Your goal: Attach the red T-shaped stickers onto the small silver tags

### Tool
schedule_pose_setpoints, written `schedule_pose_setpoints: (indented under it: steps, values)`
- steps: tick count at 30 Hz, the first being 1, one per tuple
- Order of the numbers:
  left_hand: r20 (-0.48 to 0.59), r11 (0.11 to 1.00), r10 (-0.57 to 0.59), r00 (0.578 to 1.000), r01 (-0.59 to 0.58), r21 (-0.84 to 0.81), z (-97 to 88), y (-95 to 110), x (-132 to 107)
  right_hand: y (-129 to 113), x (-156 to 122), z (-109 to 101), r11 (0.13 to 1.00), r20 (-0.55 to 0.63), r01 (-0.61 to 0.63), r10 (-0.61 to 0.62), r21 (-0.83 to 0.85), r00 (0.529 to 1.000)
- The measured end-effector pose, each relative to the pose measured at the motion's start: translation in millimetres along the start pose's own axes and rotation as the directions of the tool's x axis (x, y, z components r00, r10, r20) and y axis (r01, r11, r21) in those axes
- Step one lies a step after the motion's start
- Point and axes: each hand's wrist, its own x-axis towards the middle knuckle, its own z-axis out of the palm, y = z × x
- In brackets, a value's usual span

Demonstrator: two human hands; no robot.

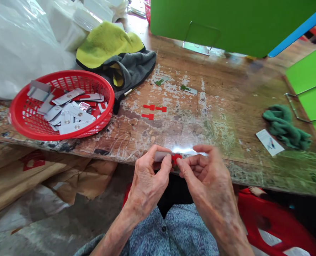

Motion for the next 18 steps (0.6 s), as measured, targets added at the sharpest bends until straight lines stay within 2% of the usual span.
schedule_pose_setpoints:
  steps: [4, 6, 10, 18]
  values:
    - [0.001, 0.999, -0.011, 1.0, 0.011, -0.052, -1.3, 0.8, 1.4, 2.0, 4.8, -0.4, 0.986, 0.144, -0.06, 0.038, 0.156, 0.989]
    - [0.003, 0.997, -0.022, 1.0, 0.023, -0.073, -1.7, 2.8, 2.3, 3.7, 5.7, -1.2, 0.983, 0.139, -0.051, 0.026, 0.178, 0.99]
    - [0.026, 0.992, -0.07, 0.997, 0.072, -0.102, -3.6, 8.1, 3.1, 2.9, 4.6, -2.8, 0.999, 0.075, -0.016, 0.012, 0.044, 0.997]
    - [0.089, 0.972, -0.166, 0.982, 0.178, -0.154, -11.0, 11.0, 6.4, 2.9, 5.4, -2.0, 1.0, 0.117, 0.004, -0.002, -0.023, 0.993]
